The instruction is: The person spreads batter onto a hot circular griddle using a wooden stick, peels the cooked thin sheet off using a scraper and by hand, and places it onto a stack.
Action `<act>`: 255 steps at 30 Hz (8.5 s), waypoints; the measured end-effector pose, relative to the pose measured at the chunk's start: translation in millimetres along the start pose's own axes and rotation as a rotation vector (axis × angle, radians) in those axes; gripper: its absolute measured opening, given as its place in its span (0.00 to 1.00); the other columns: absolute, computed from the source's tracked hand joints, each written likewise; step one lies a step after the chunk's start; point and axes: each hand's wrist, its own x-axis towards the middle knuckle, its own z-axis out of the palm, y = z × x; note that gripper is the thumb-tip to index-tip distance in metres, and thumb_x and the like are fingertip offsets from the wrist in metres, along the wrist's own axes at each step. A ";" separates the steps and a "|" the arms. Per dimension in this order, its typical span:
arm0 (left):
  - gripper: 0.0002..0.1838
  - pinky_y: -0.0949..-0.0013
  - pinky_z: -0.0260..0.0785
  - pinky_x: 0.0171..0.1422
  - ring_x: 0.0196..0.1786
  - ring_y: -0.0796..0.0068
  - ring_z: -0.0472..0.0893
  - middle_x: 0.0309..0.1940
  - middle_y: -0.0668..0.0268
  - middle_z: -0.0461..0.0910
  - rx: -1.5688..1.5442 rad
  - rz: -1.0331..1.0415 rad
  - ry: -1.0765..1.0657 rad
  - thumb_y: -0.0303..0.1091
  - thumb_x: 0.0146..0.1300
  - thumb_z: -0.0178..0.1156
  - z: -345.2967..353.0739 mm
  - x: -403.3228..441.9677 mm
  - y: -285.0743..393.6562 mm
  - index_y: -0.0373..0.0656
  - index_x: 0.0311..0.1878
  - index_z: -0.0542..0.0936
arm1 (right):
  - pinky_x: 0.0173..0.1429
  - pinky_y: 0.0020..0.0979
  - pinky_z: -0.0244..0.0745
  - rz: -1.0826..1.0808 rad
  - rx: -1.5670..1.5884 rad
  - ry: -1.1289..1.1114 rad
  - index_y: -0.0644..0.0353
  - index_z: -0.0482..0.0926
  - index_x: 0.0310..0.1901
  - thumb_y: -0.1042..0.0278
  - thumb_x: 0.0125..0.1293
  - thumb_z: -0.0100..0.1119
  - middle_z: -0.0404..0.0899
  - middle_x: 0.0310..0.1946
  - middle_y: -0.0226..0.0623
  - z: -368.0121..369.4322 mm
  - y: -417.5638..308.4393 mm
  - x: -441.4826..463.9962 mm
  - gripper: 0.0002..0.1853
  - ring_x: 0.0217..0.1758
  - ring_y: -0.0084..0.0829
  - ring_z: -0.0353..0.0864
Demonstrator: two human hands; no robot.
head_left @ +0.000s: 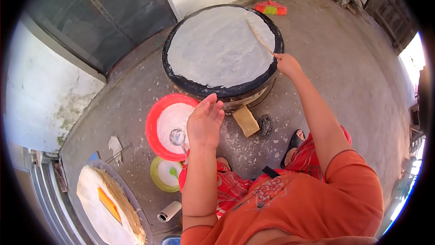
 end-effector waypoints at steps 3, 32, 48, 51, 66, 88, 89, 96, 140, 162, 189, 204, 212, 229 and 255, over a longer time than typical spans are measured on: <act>0.14 0.71 0.68 0.45 0.42 0.68 0.74 0.40 0.61 0.73 0.011 0.002 -0.009 0.28 0.59 0.50 0.3 -0.6 -1.1 0.30 0.45 0.74 | 0.41 0.37 0.74 0.018 0.010 -0.057 0.40 0.75 0.51 0.70 0.54 0.45 0.79 0.39 0.40 2.6 -6.4 -0.4 0.22 0.39 0.40 0.80; 0.13 0.71 0.69 0.43 0.40 0.70 0.75 0.38 0.62 0.75 0.011 -0.013 -0.007 0.28 0.59 0.50 -2.7 -1.1 0.0 0.32 0.45 0.74 | 0.30 0.28 0.68 -0.034 0.465 0.137 0.48 0.75 0.53 0.68 0.63 0.46 0.78 0.26 0.38 31.0 74.5 -49.8 0.17 0.24 0.24 0.73; 0.14 0.69 0.66 0.47 0.43 0.71 0.74 0.40 0.66 0.73 0.077 -0.008 -0.055 0.30 0.59 0.49 -2.9 0.5 -4.3 0.36 0.47 0.73 | 0.18 0.24 0.58 0.073 0.558 -0.085 0.43 0.72 0.56 0.66 0.66 0.41 0.71 0.20 0.29 15.8 87.7 -84.3 0.18 0.17 0.19 0.63; 0.14 0.69 0.66 0.47 0.43 0.71 0.74 0.40 0.66 0.73 0.070 0.003 -0.062 0.30 0.59 0.49 -6.3 0.8 -1.3 0.36 0.47 0.73 | 0.17 0.21 0.55 0.234 0.854 -0.212 0.43 0.68 0.59 0.65 0.68 0.37 0.69 0.21 0.28 -2.5 89.0 -102.4 0.19 0.16 0.17 0.59; 0.14 0.71 0.69 0.43 0.41 0.70 0.75 0.38 0.62 0.74 -0.001 0.033 -0.021 0.29 0.60 0.48 -12.4 -5.1 9.2 0.31 0.45 0.74 | 0.14 0.25 0.58 0.179 0.618 -0.063 0.38 0.72 0.56 0.63 0.65 0.43 0.69 0.16 0.29 35.8 57.3 -42.3 0.18 0.12 0.21 0.62; 0.13 0.67 0.68 0.48 0.45 0.66 0.75 0.42 0.62 0.76 0.199 0.928 0.554 0.29 0.58 0.50 -203.6 -44.5 58.9 0.36 0.46 0.74 | 0.24 0.18 0.62 -0.360 0.612 -0.527 0.54 0.66 0.61 0.77 0.57 0.54 0.72 0.23 0.25 -2.9 -24.0 -174.5 0.27 0.20 0.14 0.66; 0.15 0.65 0.68 0.49 0.46 0.66 0.75 0.43 0.62 0.76 0.574 0.921 0.787 0.31 0.58 0.51 -256.8 -28.7 35.8 0.38 0.48 0.74 | 0.24 0.18 0.62 -0.381 0.598 -0.582 0.54 0.66 0.61 0.77 0.57 0.54 0.72 0.23 0.25 -2.5 -41.0 -179.8 0.27 0.20 0.14 0.66; 0.24 0.56 0.67 0.51 0.42 0.46 0.75 0.62 0.52 0.56 1.898 0.094 1.398 0.37 0.53 0.57 -419.4 -57.5 -117.4 0.40 0.54 0.69 | 0.40 0.33 0.72 -1.042 -0.155 -0.795 0.52 0.77 0.48 0.65 0.50 0.61 0.79 0.33 0.41 43.8 -171.8 -215.0 0.19 0.35 0.39 0.79; 0.16 0.56 0.67 0.46 0.43 0.51 0.75 0.36 0.52 0.76 1.048 -0.031 1.213 0.41 0.59 0.52 -447.0 -80.7 -101.3 0.39 0.42 0.77 | 0.33 0.25 0.70 -0.830 -0.006 -1.110 0.50 0.76 0.52 0.77 0.57 0.53 0.78 0.25 0.34 222.6 -160.3 -187.6 0.19 0.25 0.21 0.74; 0.16 0.49 0.55 0.58 0.56 0.53 0.67 0.47 0.55 0.74 1.995 0.755 1.628 0.39 0.57 0.56 -343.5 -244.5 159.2 0.39 0.45 0.77 | 0.22 0.25 0.70 -0.173 0.013 -1.149 0.63 0.68 0.57 0.73 0.53 0.59 0.78 0.27 0.37 285.2 22.6 -174.1 0.27 0.23 0.25 0.77; 0.14 0.60 0.69 0.32 0.32 0.59 0.74 0.30 0.58 0.73 2.277 1.308 0.311 0.20 0.49 0.53 -137.8 -165.6 63.1 0.37 0.41 0.74 | 0.53 0.40 0.67 -1.240 0.384 0.199 0.56 0.69 0.47 0.67 0.47 0.59 0.70 0.47 0.39 40.2 -149.5 -248.3 0.22 0.48 0.37 0.74; 0.21 0.53 0.58 0.57 0.57 0.46 0.64 0.58 0.46 0.62 1.815 1.004 0.334 0.27 0.54 0.55 -120.4 -144.8 -12.1 0.38 0.54 0.71 | 0.48 0.35 0.74 -0.019 0.483 0.246 0.65 0.68 0.55 0.64 0.48 0.65 0.79 0.42 0.44 -10.9 65.2 28.2 0.31 0.44 0.36 0.80; 0.20 0.48 0.55 0.59 0.56 0.43 0.64 0.55 0.45 0.63 1.879 0.967 0.342 0.32 0.54 0.53 -83.4 -112.5 -17.4 0.37 0.51 0.72 | 0.50 0.38 0.72 0.171 0.020 0.421 0.54 0.64 0.60 0.59 0.50 0.62 0.76 0.47 0.46 -21.9 53.3 154.8 0.34 0.48 0.43 0.77; 0.17 0.56 0.63 0.56 0.52 0.49 0.70 0.53 0.49 0.68 1.915 0.814 0.415 0.34 0.59 0.53 -58.7 -12.5 -1.7 0.38 0.50 0.76 | 0.52 0.37 0.71 -0.139 -0.249 0.400 0.40 0.67 0.58 0.53 0.53 0.58 0.77 0.47 0.34 -4.5 -65.1 384.1 0.28 0.52 0.37 0.75; 0.20 0.50 0.63 0.55 0.51 0.49 0.71 0.48 0.52 0.73 2.031 0.580 0.510 0.39 0.52 0.57 -72.9 8.0 19.0 0.39 0.47 0.77 | 0.58 0.36 0.62 -1.211 -0.178 0.028 0.34 0.70 0.56 0.70 0.47 0.58 0.77 0.49 0.27 184.7 -369.3 409.9 0.30 0.55 0.31 0.73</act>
